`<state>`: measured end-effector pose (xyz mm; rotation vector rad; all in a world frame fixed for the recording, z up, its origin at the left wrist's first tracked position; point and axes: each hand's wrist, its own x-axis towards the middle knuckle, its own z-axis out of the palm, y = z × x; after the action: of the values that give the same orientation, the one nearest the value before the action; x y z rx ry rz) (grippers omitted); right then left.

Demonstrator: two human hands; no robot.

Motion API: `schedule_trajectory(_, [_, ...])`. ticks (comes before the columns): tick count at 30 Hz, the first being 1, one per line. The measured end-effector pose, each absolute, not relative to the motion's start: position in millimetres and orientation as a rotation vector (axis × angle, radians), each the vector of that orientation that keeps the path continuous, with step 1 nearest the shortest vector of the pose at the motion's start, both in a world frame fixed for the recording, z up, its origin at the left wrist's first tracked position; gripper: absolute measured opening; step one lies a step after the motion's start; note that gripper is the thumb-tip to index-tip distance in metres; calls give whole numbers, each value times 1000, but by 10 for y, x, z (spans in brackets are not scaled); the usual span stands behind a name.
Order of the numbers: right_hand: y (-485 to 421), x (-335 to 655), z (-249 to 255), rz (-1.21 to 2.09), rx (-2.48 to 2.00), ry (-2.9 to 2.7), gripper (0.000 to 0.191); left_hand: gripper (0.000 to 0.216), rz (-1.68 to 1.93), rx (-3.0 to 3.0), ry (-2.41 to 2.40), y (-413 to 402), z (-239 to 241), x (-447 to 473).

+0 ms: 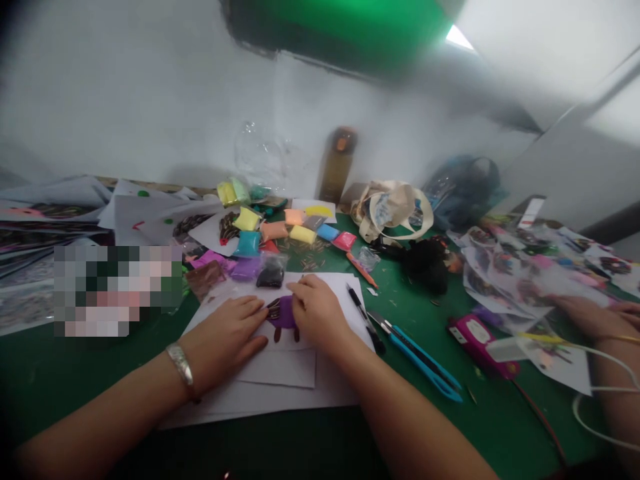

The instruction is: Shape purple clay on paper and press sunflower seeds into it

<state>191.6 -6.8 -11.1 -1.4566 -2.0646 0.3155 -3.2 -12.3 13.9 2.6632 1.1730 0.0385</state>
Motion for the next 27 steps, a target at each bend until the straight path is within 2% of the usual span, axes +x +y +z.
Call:
schedule_trajectory(5, [155,2091,-7,181,-1690,-2148,29,42,33,2632,1180,-121,130,-57])
schedule_trajectory(12, [298,2065,-120,140,-1659,-2292,22,34,66,2689,1200,-111,78,-44])
schedule_trajectory(16, [291,2065,-180,86,-1649,-2346,26,32,54,2698,1205,-119,86,-37])
schedule_trajectory(23, [284,2123,-124,-58,-1754,-2181,25,33,81,2670,1211,-135,118,-30])
schedule_trajectory(25, [229,2115,-72,0,-1753,-2067,27,36,92,2668,1212,-135,118,-29])
schedule_trajectory(27, [149,2076,-40,266,-1691,-1918,25,37,98,2662,1208,-132,116,-28])
